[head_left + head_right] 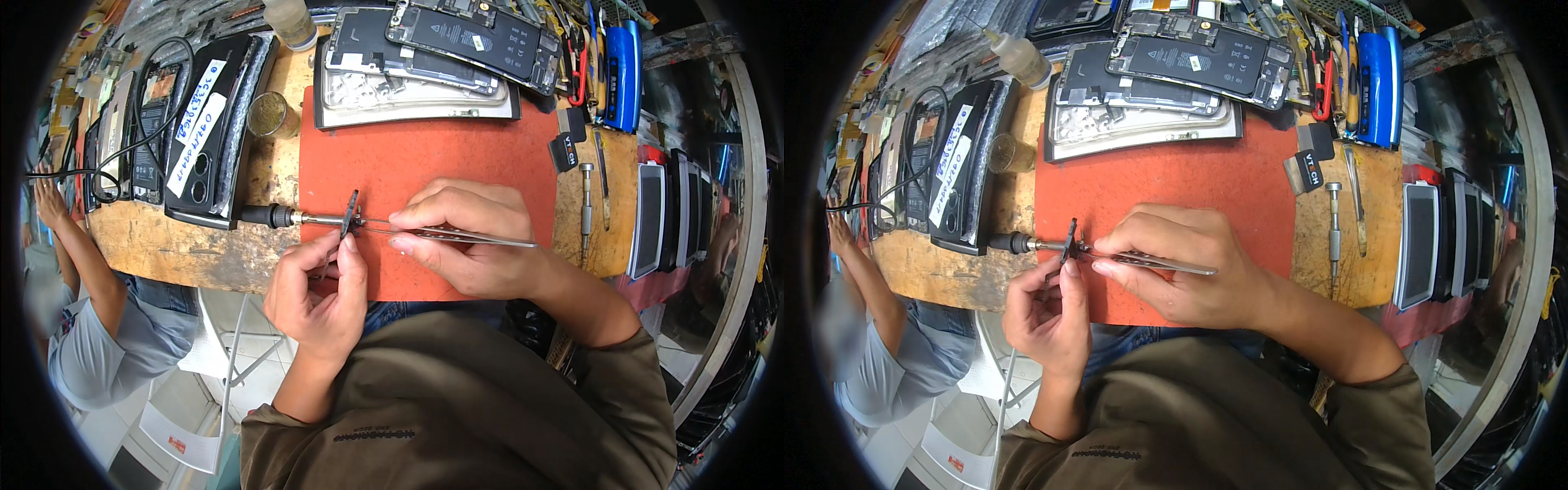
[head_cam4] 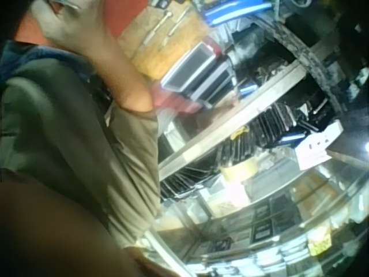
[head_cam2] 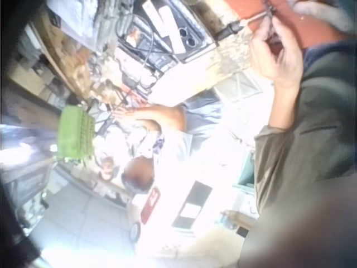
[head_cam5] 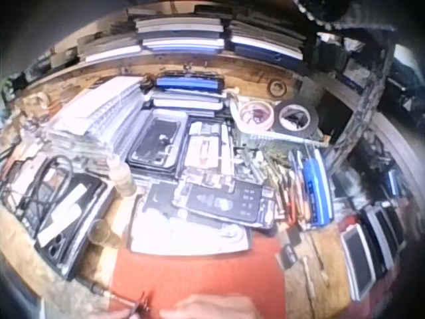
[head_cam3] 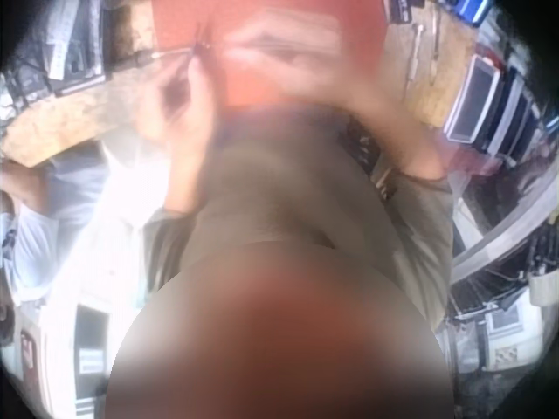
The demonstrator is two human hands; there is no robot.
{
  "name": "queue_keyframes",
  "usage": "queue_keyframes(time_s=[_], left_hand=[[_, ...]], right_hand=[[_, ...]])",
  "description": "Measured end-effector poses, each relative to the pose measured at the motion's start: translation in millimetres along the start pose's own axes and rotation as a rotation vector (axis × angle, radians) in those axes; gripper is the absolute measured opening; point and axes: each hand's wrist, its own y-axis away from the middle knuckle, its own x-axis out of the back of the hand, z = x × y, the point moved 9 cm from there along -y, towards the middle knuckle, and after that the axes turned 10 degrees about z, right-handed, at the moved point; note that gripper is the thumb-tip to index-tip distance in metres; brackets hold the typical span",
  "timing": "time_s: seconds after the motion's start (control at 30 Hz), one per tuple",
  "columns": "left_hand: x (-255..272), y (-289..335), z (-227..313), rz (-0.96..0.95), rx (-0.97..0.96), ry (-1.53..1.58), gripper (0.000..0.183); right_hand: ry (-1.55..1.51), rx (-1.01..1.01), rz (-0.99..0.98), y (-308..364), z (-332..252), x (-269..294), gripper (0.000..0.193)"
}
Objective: The person works at a cluttered electronics repair bench, using tweezers and a hot air rework station to manipulate a small black component. They repeatedly heat and adjust the component, then place it on the table and continue handling it with tweezers.
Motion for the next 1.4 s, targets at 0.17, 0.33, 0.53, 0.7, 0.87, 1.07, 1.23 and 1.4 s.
queue_keyframes(time_s=[0.17, 0.33, 0.53, 0.7, 0.87, 1.07, 1.23, 1.4], left_hand=[[-0.5, -0.4, 0.1, 0.01, 0.003, 0.032, 0.015], [-0.4, -0.4, 1.1, 0.01, -0.016, 0.015, 0.015], [0.1, -0.5, -0.2, 0.004, -0.01, 0.003, 0.016], [0.1, -0.3, -0.2, 0.006, -0.004, 0.004, 0.015], [0.4, -0.5, -1.3, 0.006, 0.013, 0.01, 0.015], [0.6, -0.4, -1.9, 0.003, 0.034, 0.006, 0.015], [0.4, -0.3, -0.3, 0.008, 0.008, -0.008, 0.015], [0.7, 0.2, -0.9, 0.01, 0.019, -0.003, 0.015]], right_hand=[[0.021, 0.005, -0.013, -0.9, -0.7, -1.7, 0.021], [0.023, -0.013, -0.014, -0.9, 0.3, -2.2, 0.021], [0.015, -0.009, -0.005, -0.8, 1.2, -2.6, 0.021], [0.005, -0.008, -0.002, -1.2, 0.5, -2.8, 0.021], [0.0, 0.001, 0.0, -1.5, 0.1, -2.9, 0.02], [0.014, -0.004, -0.012, -0.9, 0.6, -3.2, 0.019], [0.007, 0.005, -0.006, -1.0, 0.4, -3.2, 0.019], [-0.003, -0.026, 0.007, -1.4, 0.6, 0.2, 0.018]])
